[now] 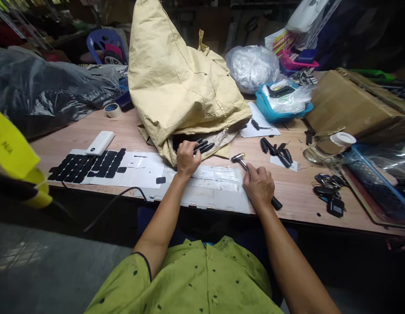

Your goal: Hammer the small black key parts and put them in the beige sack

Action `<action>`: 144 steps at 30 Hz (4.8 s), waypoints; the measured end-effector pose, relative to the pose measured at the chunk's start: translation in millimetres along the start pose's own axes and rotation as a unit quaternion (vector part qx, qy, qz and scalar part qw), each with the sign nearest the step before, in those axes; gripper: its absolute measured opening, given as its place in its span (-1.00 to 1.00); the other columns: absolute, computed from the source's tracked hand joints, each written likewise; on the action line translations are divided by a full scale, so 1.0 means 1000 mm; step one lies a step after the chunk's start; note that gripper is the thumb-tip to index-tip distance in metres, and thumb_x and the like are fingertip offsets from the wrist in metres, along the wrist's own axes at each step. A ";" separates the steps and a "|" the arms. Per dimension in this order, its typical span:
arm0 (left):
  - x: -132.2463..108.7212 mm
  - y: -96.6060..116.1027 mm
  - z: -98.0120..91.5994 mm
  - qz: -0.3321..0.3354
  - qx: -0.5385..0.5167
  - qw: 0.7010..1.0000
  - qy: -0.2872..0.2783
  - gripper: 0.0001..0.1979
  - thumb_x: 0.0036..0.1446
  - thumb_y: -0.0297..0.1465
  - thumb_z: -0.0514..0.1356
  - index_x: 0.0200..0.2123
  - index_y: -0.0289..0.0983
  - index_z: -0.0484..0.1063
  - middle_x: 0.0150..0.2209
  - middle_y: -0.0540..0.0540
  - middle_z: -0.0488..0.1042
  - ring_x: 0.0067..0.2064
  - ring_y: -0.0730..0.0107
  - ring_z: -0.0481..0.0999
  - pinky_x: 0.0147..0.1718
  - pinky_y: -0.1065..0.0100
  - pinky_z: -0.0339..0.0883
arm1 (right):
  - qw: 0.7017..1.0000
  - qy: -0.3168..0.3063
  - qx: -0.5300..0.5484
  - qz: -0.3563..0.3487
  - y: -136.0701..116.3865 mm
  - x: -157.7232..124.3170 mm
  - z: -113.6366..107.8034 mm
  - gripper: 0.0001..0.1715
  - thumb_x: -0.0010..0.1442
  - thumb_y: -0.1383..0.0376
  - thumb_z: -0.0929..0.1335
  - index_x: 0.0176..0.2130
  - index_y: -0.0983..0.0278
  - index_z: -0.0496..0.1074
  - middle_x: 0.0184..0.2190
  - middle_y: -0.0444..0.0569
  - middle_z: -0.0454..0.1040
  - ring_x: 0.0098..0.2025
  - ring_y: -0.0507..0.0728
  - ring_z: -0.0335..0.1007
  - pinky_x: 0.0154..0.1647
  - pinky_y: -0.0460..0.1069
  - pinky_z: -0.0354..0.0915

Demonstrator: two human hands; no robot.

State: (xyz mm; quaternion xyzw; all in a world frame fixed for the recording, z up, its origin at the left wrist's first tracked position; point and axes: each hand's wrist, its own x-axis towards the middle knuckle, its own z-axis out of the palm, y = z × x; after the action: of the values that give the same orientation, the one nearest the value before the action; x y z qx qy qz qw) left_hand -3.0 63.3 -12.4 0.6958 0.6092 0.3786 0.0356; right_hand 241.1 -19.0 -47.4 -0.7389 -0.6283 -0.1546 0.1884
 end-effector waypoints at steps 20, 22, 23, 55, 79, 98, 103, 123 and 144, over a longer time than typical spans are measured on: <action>0.019 0.022 0.017 0.000 0.002 0.988 -0.154 -0.83 0.17 -0.43 0.29 -0.15 -0.16 0.55 -0.03 -0.19 0.46 0.09 0.00 0.35 0.08 0.03 0.23 | 1.000 -0.007 0.027 0.013 -0.004 0.003 0.002 -0.59 0.25 0.33 0.28 0.04 0.21 0.55 -0.32 0.04 0.32 -0.27 0.17 0.10 -0.35 0.01 -0.05; 0.006 0.020 0.008 0.051 -0.034 0.981 -0.182 -0.82 0.19 -0.41 0.27 -0.12 -0.13 0.55 -0.08 -0.14 0.49 0.02 0.06 0.37 0.05 0.07 0.25 | 0.999 -0.013 0.033 0.014 -0.004 0.003 0.001 -0.59 0.25 0.33 0.29 0.04 0.21 0.55 -0.31 0.04 0.31 -0.27 0.17 0.09 -0.34 0.01 -0.05; -0.002 0.019 0.004 0.077 -0.052 0.973 -0.213 -0.82 0.19 -0.40 0.27 -0.12 -0.13 0.56 -0.11 -0.12 0.51 -0.01 0.09 0.39 0.03 0.09 0.25 | 0.999 -0.016 0.034 0.014 -0.005 0.002 0.001 -0.59 0.25 0.33 0.29 0.05 0.21 0.55 -0.31 0.04 0.30 -0.27 0.17 0.09 -0.34 0.01 -0.04; -0.035 0.007 0.015 0.088 -0.149 0.939 -0.297 -0.82 0.17 -0.34 0.30 -0.17 -0.12 0.68 -0.36 -0.04 0.44 -0.21 0.27 0.42 -0.09 0.23 0.33 | 0.949 -0.110 0.289 -0.067 -0.041 -0.052 -0.042 -0.46 0.39 0.30 0.16 0.26 0.12 0.42 -0.25 0.01 0.54 -0.18 0.16 0.50 -0.09 0.02 0.41; -0.039 0.011 0.009 0.071 -0.129 0.944 -0.295 -0.86 0.13 -0.33 0.32 -0.22 -0.16 0.64 -0.25 -0.08 0.50 -0.09 0.16 0.43 -0.02 0.16 0.34 | 0.999 -0.027 0.043 -0.012 0.013 0.000 -0.008 -0.59 0.32 0.34 0.27 0.05 0.15 0.59 -0.40 0.01 0.32 -0.34 0.12 0.09 -0.38 0.00 -0.08; -0.196 0.026 -0.013 0.258 -0.196 0.816 -0.479 -0.77 0.29 -0.29 0.16 -0.04 -0.19 0.51 -0.18 -0.11 0.62 -0.16 0.29 0.59 -0.12 0.35 0.43 | 1.000 -0.008 0.009 0.001 0.010 -0.002 0.000 -0.58 0.30 0.33 0.28 0.07 0.14 0.57 -0.35 0.02 0.29 -0.31 0.14 0.04 -0.35 0.01 -0.13; -0.204 -0.003 0.003 -0.006 -0.024 0.816 -0.578 -0.61 0.24 -0.43 0.16 0.13 -0.13 0.46 0.11 -0.12 0.56 0.11 0.16 0.55 0.06 0.26 0.43 | 1.000 -0.002 0.024 0.001 0.011 -0.002 0.003 -0.57 0.28 0.33 0.30 0.07 0.14 0.57 -0.34 0.03 0.30 -0.31 0.15 0.03 -0.35 0.02 -0.10; 0.000 -0.001 -0.043 -0.025 0.065 0.979 -0.193 -0.77 0.25 -0.47 0.18 -0.10 -0.22 0.60 -0.09 -0.18 0.52 0.01 0.11 0.46 0.03 0.16 0.39 | 1.000 -0.010 -0.007 -0.006 0.006 -0.003 0.002 -0.56 0.26 0.34 0.31 0.09 0.16 0.54 -0.34 0.01 0.28 -0.29 0.15 0.07 -0.35 0.00 -0.11; -0.040 0.024 0.003 0.056 -0.087 0.949 -0.298 -0.83 0.08 -0.29 0.41 -0.23 -0.16 0.59 -0.25 -0.07 0.50 -0.04 0.13 0.40 0.00 0.15 0.29 | 0.999 -0.027 0.033 0.006 0.000 -0.001 -0.002 -0.51 0.24 0.35 0.30 0.12 0.13 0.54 -0.33 0.04 0.28 -0.28 0.17 0.06 -0.32 0.02 -0.06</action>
State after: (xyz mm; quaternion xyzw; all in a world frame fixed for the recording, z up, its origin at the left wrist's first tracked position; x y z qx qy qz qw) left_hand 20.1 23.5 -21.8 0.8044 0.4954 0.2064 0.2547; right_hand 241.3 -20.5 -45.8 -0.7399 -0.6334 -0.1124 0.1968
